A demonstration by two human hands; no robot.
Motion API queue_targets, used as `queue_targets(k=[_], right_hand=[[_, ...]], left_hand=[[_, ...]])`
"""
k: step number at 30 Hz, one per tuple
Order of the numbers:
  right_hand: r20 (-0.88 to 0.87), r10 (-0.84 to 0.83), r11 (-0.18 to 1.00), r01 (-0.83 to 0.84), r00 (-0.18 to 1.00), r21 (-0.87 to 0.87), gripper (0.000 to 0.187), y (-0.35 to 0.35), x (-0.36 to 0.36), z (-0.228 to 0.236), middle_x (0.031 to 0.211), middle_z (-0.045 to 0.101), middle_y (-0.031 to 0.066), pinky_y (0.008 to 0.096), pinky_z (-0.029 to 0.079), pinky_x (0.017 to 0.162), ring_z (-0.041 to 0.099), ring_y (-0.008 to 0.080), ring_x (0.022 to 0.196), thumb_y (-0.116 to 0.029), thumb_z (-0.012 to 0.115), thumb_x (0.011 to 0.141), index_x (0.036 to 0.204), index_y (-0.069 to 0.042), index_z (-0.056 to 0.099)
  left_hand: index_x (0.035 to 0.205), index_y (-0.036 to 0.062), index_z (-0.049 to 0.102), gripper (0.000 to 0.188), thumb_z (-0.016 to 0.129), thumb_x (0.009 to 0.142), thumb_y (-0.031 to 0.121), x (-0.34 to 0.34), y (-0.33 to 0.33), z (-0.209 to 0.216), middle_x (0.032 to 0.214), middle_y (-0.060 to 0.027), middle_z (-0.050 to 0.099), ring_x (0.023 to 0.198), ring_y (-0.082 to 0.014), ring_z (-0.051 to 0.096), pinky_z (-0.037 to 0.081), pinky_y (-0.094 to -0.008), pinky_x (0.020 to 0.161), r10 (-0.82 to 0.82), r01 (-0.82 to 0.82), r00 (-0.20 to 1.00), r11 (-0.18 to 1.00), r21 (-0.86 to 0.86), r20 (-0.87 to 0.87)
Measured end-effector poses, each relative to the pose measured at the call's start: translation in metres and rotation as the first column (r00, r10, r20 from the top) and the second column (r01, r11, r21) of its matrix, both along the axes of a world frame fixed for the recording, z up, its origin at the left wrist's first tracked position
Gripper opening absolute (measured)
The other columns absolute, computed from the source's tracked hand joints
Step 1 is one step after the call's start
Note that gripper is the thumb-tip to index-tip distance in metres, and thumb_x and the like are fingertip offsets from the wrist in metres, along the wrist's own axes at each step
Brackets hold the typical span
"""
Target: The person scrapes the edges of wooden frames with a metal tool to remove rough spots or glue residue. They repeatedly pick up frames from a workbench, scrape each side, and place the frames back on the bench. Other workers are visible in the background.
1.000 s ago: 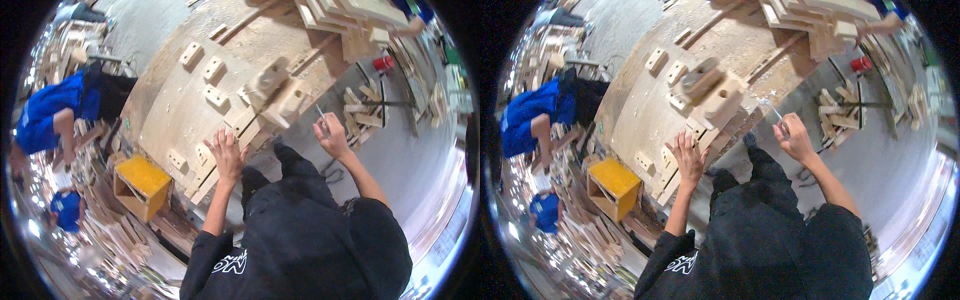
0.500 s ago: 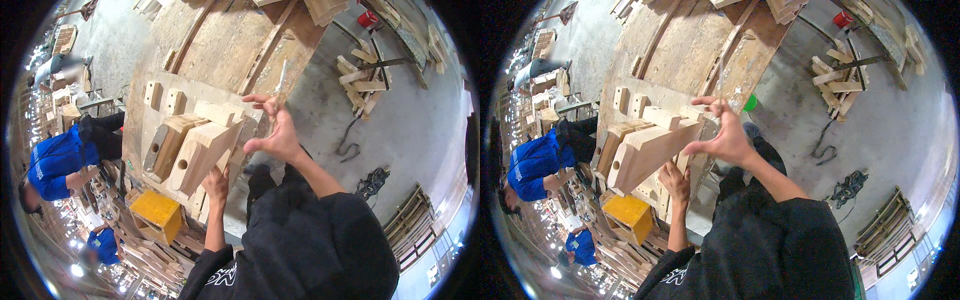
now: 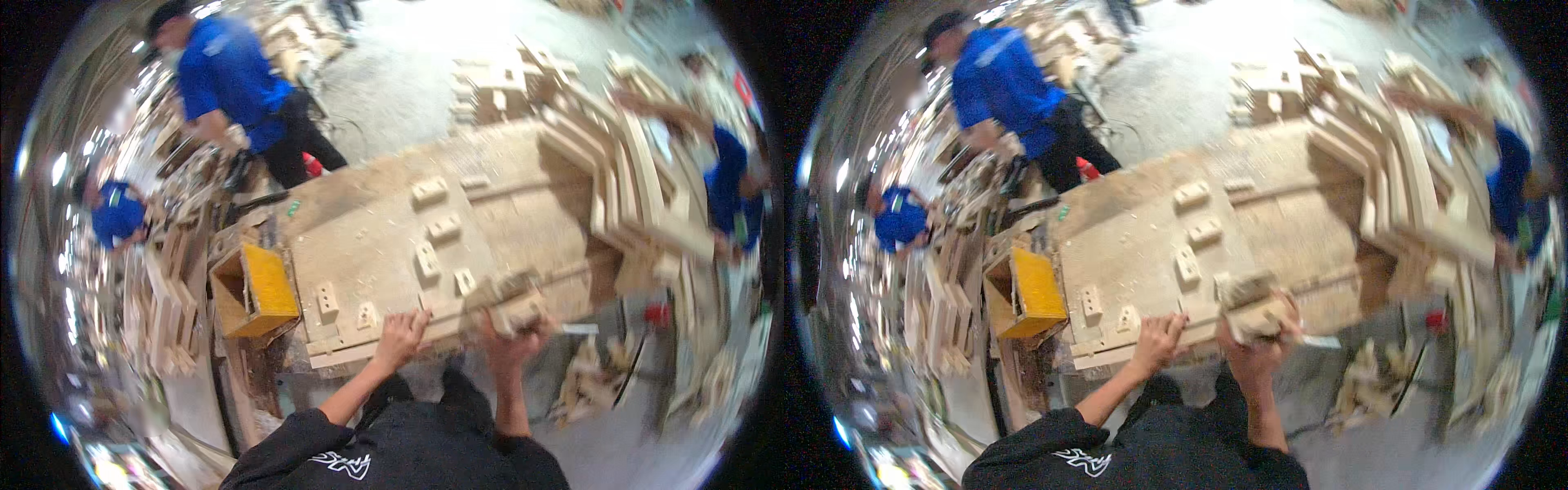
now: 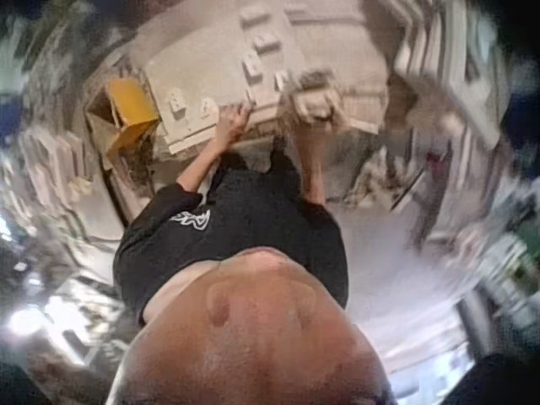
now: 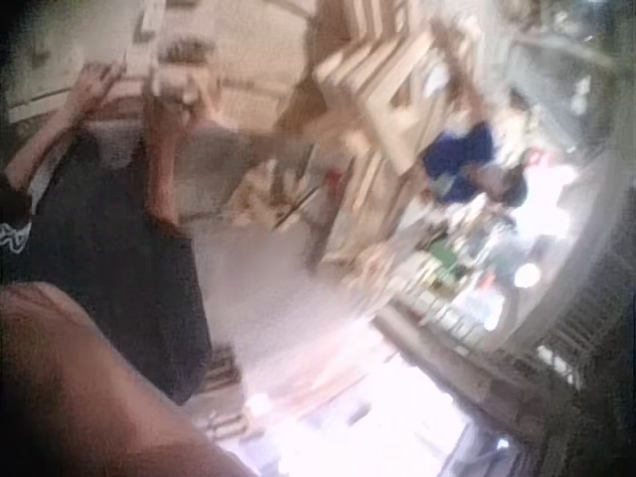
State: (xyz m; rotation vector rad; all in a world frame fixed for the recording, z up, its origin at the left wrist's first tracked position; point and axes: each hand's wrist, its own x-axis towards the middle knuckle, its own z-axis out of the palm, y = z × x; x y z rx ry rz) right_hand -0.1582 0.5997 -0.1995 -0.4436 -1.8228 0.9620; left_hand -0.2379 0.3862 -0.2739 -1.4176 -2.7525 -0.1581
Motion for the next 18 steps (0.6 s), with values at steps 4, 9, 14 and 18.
queue_targets(k=[4,9,14,18], right_hand=[[-0.052,-0.102,0.956,0.083,0.993,-0.282,0.088,-0.019,-0.013,-0.011,0.127,0.045,0.0170,0.0394,0.045,0.095,0.050,0.0236,0.112,-0.009,0.082,0.073,0.138,0.001,0.023],[0.016,-0.091,0.945,0.091,0.996,-0.314,0.083,-0.028,-0.018,0.007,0.129,0.042,0.0196,0.0385,0.049,0.095,0.051,0.0253,0.112,0.001,0.077,0.076,0.135,-0.001,0.018],[0.139,-0.147,0.968,0.171,0.979,-0.181,0.077,-0.028,-0.020,0.013,0.124,0.045,0.0207,0.0363,0.053,0.089,0.056,0.0243,0.103,-0.003,0.079,0.075,0.130,0.002,0.025],[0.065,-0.143,0.982,0.150,0.988,-0.112,0.073,-0.029,-0.016,0.011,0.120,0.048,0.0212,0.0388,0.054,0.085,0.056,0.0264,0.102,-0.013,0.082,0.075,0.125,0.003,0.032]], left_hand=[[0.137,0.0021,0.041,0.104,0.076,0.059,0.061,0.011,-0.023,0.009,0.133,-0.0183,0.043,0.125,-0.0320,0.039,0.029,-0.0498,0.104,0.347,-0.350,0.937,0.921,0.173,0.049],[0.137,-0.0018,0.039,0.113,0.085,0.051,0.054,0.050,-0.137,0.014,0.142,-0.0258,0.033,0.135,-0.0388,0.029,0.022,-0.0495,0.112,0.858,-0.827,0.492,0.409,0.387,0.146],[0.135,-0.0032,0.040,0.103,0.092,0.051,0.028,0.060,-0.165,-0.001,0.131,-0.0216,0.052,0.123,-0.0363,0.049,0.038,-0.0444,0.102,0.673,-0.926,0.305,0.046,0.374,0.673],[0.136,-0.0025,0.041,0.099,0.091,0.055,0.024,0.055,-0.179,-0.001,0.129,-0.0202,0.055,0.119,-0.0343,0.053,0.044,-0.0419,0.098,0.585,-0.939,0.322,0.096,0.331,0.744]])
